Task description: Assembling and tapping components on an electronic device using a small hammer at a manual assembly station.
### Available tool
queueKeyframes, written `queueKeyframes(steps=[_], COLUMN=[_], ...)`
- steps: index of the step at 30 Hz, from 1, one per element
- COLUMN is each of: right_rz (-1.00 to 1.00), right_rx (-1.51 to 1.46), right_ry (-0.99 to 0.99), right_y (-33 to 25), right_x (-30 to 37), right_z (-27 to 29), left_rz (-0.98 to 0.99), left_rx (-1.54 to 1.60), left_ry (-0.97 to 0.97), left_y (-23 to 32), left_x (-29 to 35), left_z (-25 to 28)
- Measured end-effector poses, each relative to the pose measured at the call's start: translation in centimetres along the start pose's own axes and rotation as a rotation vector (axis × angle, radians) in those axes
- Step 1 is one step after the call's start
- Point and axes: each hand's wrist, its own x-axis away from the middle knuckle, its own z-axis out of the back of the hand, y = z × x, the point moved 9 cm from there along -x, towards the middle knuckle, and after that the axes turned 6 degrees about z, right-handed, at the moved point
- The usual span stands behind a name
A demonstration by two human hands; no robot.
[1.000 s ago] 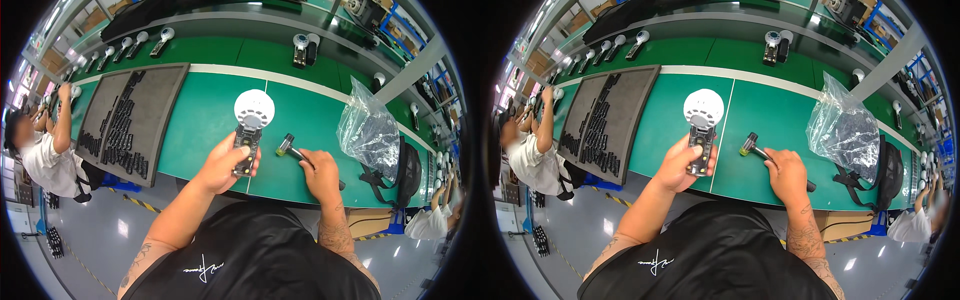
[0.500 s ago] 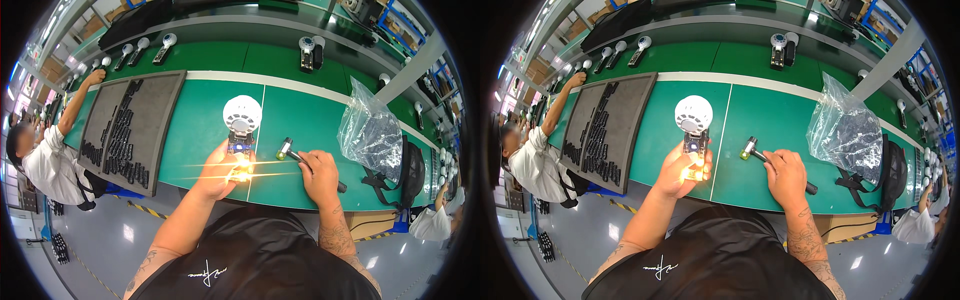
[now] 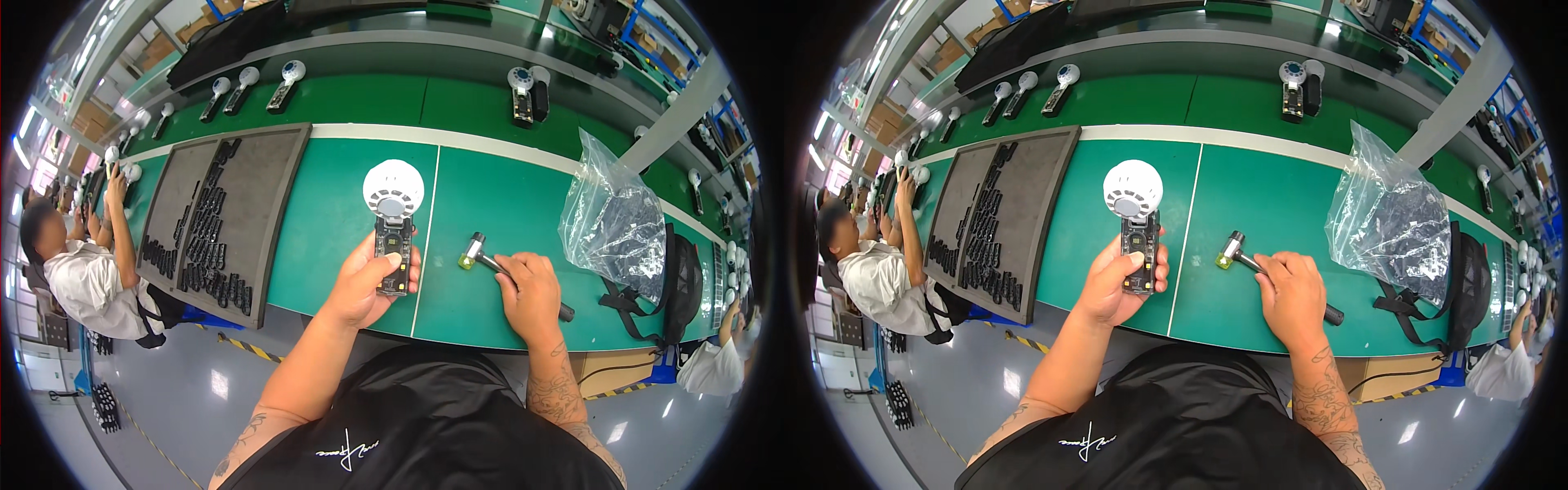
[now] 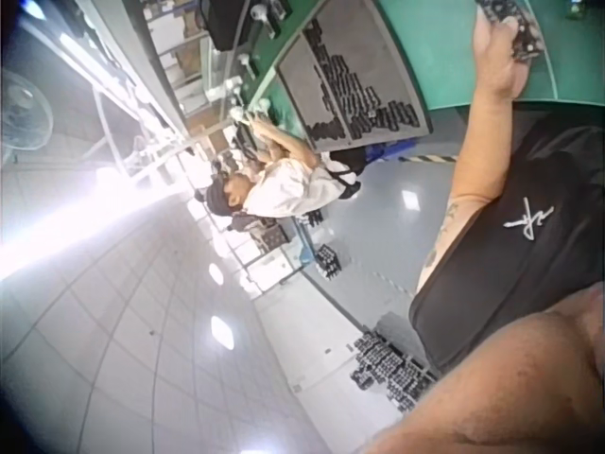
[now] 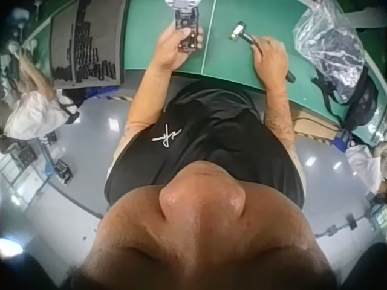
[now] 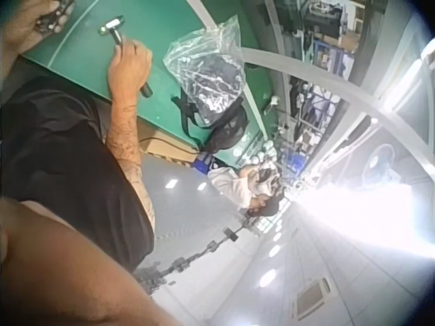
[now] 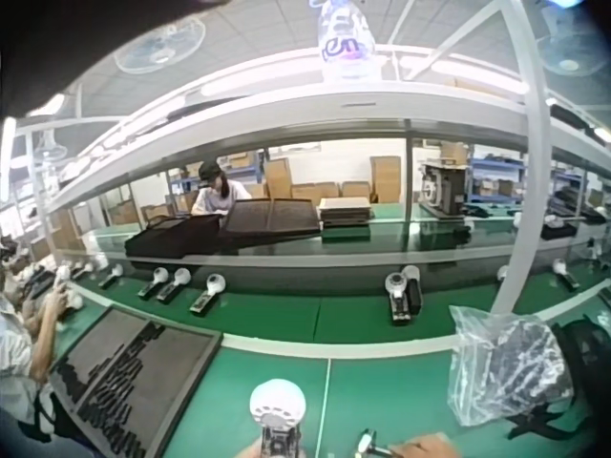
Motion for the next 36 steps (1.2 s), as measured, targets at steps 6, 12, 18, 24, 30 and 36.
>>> queueKeyframes(steps=[6,12,18,24,30,36], right_rz=[0.018,-0.009,0.007,0.035,0.048,0.050], right_rx=[0.011,0.007,0.004,0.019,0.048,0.064], right_ry=[0.016,-0.008,0.000,0.005,0.015,0.043], right_y=[0.0,-0.3,-0.5,-0.9,-1.2,-0.9], right_x=[-0.1,-0.2,0.2,0.2,0.0,-0.1], right_z=[-0.1,0.3,0.5,0.3,0.4,0.4], left_rz=[-0.082,0.030,0.137,0.087,-0.379,-0.610], left_rx=[0.026,0.084,-0.101,-0.332,-1.423,-1.956], left_ry=[0.051,0.165,0.212,0.130,0.673,0.846], left_y=[0.3,-0.3,-0.6,2.2,15.9,21.4], left_x=[0.1,-0.4,-0.8,-10.4,-22.2,-23.8], left_z=[-0.1,2.4,2.4,3.2,3.6,10.6])
